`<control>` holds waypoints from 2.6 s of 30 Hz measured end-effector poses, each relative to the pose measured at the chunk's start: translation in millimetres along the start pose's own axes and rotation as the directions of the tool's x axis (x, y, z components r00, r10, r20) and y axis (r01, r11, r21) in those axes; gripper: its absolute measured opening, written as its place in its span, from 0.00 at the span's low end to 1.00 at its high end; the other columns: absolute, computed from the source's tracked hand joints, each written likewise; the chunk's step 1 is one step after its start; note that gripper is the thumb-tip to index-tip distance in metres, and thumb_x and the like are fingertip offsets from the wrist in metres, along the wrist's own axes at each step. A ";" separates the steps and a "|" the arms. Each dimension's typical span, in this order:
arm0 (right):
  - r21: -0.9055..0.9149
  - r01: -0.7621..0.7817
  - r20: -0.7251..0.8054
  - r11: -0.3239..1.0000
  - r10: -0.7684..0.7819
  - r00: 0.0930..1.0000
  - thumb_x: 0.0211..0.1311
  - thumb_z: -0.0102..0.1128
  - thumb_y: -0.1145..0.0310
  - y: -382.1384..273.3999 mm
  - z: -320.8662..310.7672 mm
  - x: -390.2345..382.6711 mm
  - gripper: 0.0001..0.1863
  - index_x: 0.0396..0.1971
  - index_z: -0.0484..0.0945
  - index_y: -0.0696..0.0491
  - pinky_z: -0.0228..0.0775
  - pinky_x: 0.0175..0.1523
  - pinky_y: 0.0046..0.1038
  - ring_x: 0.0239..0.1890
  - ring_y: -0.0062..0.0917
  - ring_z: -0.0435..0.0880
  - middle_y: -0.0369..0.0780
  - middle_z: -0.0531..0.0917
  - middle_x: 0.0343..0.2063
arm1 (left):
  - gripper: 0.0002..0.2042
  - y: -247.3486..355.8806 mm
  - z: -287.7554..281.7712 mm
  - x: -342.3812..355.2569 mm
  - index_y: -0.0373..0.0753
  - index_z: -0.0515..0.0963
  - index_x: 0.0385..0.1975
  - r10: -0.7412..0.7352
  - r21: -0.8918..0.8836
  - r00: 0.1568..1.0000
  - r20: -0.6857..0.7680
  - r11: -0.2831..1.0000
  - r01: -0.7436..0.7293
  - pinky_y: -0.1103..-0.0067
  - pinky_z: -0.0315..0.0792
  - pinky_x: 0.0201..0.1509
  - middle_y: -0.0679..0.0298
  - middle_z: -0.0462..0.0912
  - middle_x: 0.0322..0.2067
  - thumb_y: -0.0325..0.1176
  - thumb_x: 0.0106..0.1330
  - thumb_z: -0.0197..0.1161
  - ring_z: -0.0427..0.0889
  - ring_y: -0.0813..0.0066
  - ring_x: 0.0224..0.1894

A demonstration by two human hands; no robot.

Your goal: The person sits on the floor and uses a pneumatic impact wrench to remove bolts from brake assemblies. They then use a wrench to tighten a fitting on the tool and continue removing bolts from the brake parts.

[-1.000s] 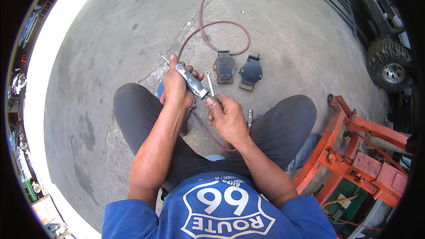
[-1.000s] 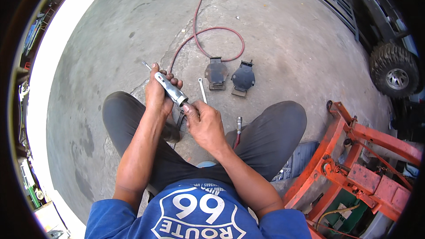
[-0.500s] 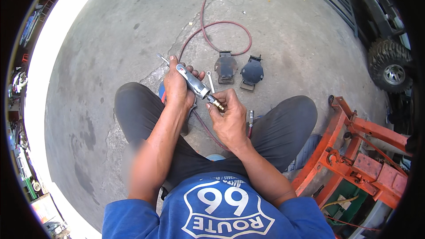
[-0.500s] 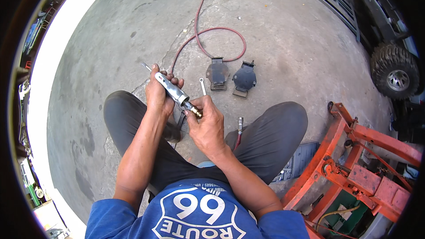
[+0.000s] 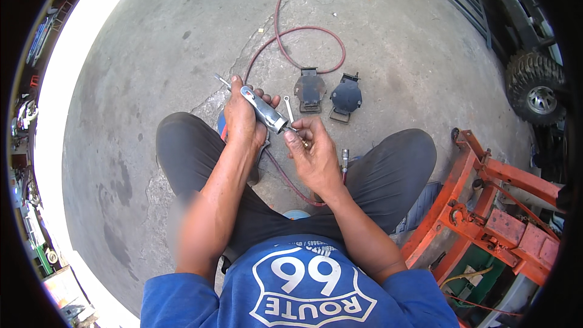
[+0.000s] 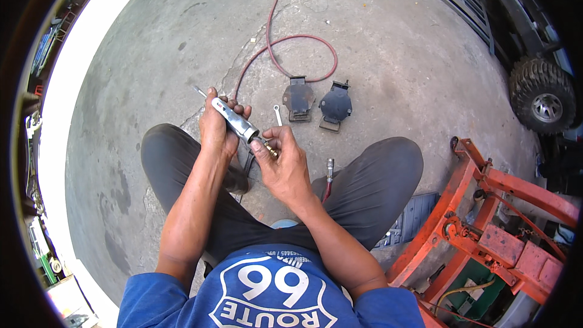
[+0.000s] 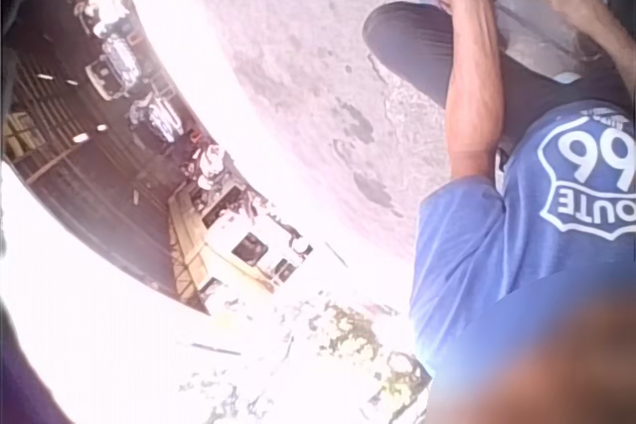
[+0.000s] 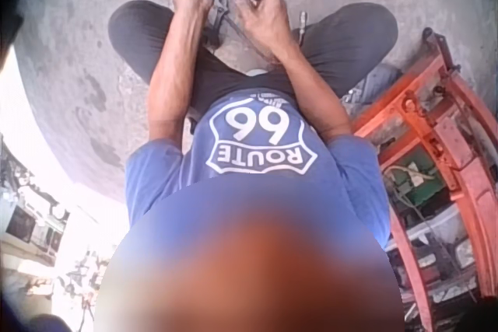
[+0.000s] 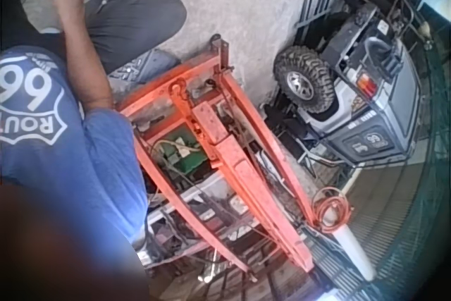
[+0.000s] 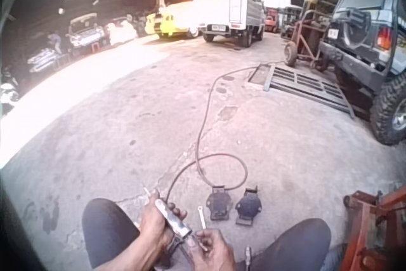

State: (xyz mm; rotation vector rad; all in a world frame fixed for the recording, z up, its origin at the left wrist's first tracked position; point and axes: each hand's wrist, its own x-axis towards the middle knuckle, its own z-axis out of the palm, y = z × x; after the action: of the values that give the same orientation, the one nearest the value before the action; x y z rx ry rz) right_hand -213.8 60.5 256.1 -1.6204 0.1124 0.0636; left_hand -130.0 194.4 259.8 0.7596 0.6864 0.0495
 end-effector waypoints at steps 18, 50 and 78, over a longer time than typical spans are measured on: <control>-0.284 0.149 0.044 0.947 -0.142 0.989 0.70 0.65 0.69 5.9 -6.0 -5.7 0.12 0.43 0.74 0.60 0.76 0.34 0.32 0.29 0.27 0.85 0.42 0.84 0.31 | 0.20 -2.0 -0.3 0.3 0.40 0.70 0.31 -0.030 -0.005 0.999 -0.031 1.000 0.030 0.63 0.83 0.42 0.64 0.72 0.23 0.50 0.79 0.54 0.75 0.69 0.25; -0.654 -0.438 -0.340 0.617 0.277 0.899 0.64 0.59 0.73 376.2 -279.5 -51.5 0.20 0.56 0.83 0.45 0.79 0.56 0.45 0.49 0.48 0.86 0.49 0.84 0.48 | 0.18 -36.6 -54.0 25.4 0.40 0.73 0.37 -0.337 0.546 0.937 -0.096 0.769 0.333 0.75 0.82 0.28 0.63 0.76 0.22 0.51 0.77 0.55 0.79 0.71 0.22; -0.523 -0.564 -0.509 0.639 0.297 0.808 0.69 0.64 0.71 277.4 -307.1 -119.9 0.16 0.55 0.80 0.53 0.80 0.49 0.35 0.44 0.35 0.85 0.44 0.84 0.43 | 0.16 -273.3 -229.3 83.3 0.37 0.77 0.54 -0.403 0.836 0.900 0.169 -0.425 -0.347 0.57 0.76 0.60 0.42 0.77 0.53 0.32 0.68 0.61 0.79 0.38 0.56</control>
State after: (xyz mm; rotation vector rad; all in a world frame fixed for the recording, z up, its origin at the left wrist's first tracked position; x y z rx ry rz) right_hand -372.4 -255.7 10.3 -2.2730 0.8915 0.1856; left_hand -253.9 158.6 -83.1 2.5498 -0.0087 -1.0410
